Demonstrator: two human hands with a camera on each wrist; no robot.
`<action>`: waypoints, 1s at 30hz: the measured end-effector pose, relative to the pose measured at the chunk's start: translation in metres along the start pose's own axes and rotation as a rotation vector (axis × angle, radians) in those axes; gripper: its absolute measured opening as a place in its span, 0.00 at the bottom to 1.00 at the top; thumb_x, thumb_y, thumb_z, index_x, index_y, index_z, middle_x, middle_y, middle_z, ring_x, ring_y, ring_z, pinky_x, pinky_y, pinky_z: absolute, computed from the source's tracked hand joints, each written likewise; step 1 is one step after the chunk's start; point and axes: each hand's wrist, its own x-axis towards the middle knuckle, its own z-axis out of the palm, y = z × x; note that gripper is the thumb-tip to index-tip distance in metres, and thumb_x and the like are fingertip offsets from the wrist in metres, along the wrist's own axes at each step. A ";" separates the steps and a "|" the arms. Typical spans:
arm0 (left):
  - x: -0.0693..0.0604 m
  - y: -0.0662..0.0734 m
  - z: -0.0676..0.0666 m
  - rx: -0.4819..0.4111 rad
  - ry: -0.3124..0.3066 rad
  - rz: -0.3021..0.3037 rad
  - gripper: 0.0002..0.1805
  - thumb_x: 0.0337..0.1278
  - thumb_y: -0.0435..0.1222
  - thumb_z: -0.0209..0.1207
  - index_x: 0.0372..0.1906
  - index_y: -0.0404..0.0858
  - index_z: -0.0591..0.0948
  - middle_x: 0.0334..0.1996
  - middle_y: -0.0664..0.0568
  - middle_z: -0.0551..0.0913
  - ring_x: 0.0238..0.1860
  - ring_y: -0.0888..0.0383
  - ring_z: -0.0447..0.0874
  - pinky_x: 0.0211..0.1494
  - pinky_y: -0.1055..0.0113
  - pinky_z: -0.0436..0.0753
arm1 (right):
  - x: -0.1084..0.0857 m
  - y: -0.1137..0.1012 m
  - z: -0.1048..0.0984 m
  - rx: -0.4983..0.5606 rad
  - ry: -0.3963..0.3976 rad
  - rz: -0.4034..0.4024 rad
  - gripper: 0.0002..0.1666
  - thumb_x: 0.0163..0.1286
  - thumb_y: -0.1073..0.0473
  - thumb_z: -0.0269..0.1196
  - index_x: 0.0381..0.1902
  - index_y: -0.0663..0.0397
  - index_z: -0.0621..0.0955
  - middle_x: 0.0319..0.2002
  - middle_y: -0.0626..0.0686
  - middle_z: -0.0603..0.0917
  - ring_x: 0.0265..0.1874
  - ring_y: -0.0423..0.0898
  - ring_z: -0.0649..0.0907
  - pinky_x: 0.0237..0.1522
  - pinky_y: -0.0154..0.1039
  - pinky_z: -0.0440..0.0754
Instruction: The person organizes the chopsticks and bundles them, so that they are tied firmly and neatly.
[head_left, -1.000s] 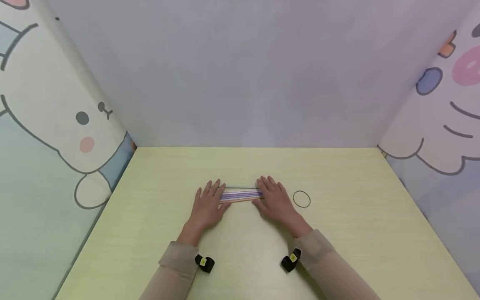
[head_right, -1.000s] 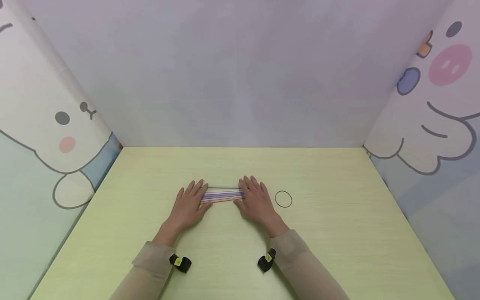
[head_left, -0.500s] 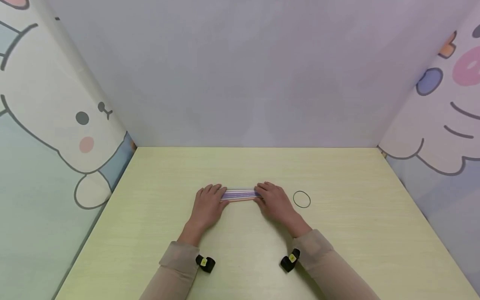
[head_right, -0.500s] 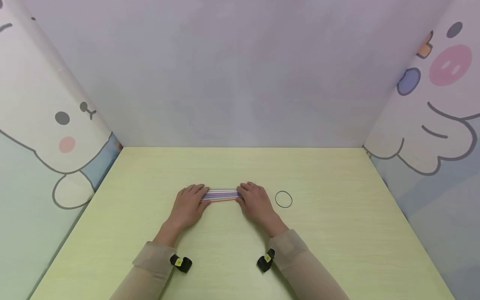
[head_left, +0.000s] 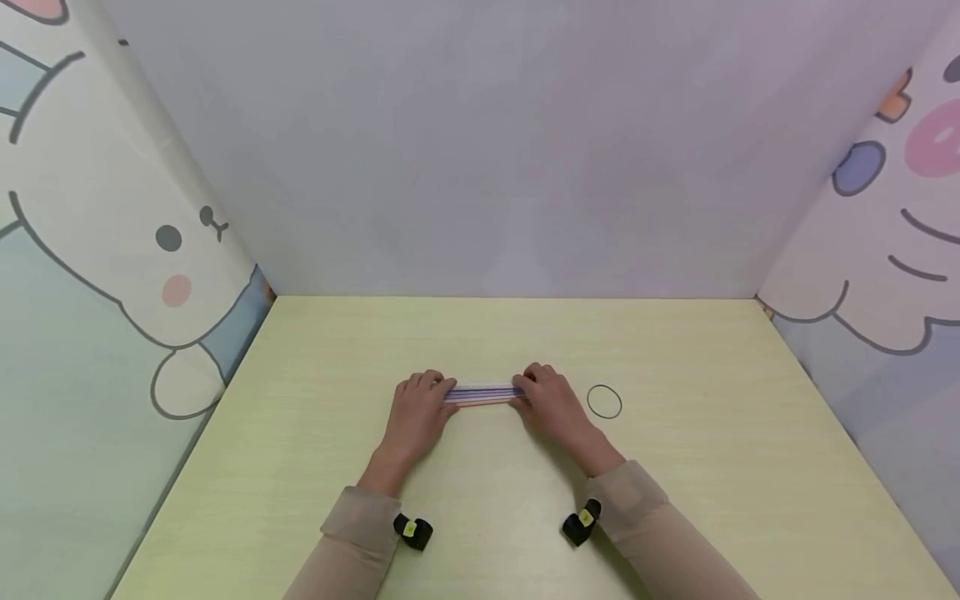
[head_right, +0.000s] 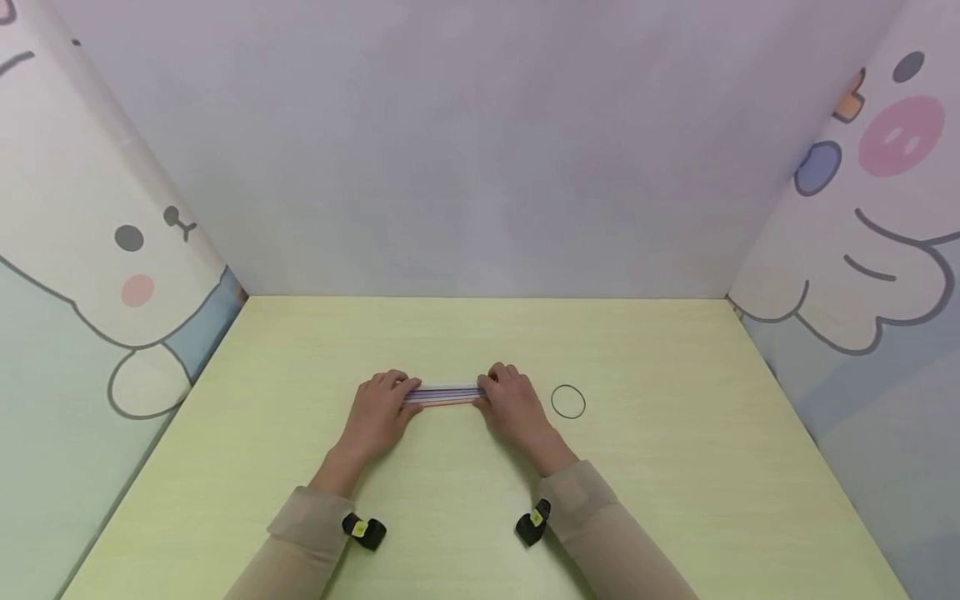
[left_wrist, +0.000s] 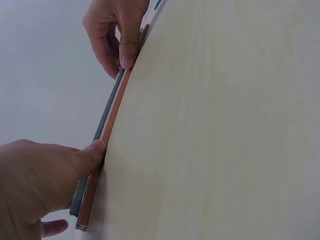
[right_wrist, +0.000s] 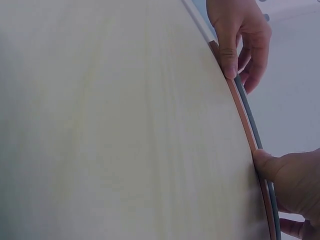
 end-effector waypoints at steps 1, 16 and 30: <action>0.000 0.000 0.001 0.000 0.004 -0.001 0.22 0.62 0.44 0.67 0.59 0.43 0.83 0.53 0.49 0.79 0.55 0.48 0.74 0.62 0.48 0.71 | 0.000 0.000 0.000 0.001 0.000 -0.005 0.14 0.63 0.56 0.73 0.43 0.56 0.84 0.41 0.57 0.80 0.37 0.54 0.78 0.37 0.49 0.77; -0.001 -0.001 -0.004 -0.033 -0.007 -0.032 0.22 0.63 0.44 0.67 0.60 0.42 0.82 0.61 0.47 0.79 0.64 0.47 0.73 0.63 0.47 0.71 | -0.002 0.001 -0.007 -0.022 -0.068 0.046 0.14 0.65 0.53 0.72 0.45 0.51 0.84 0.43 0.55 0.81 0.40 0.53 0.79 0.44 0.55 0.76; 0.000 -0.002 -0.004 -0.058 0.015 -0.023 0.21 0.59 0.44 0.69 0.55 0.44 0.84 0.48 0.51 0.80 0.51 0.49 0.77 0.58 0.48 0.72 | 0.000 0.006 -0.008 -0.024 -0.039 0.024 0.15 0.62 0.53 0.73 0.45 0.48 0.85 0.41 0.53 0.83 0.38 0.52 0.79 0.39 0.52 0.73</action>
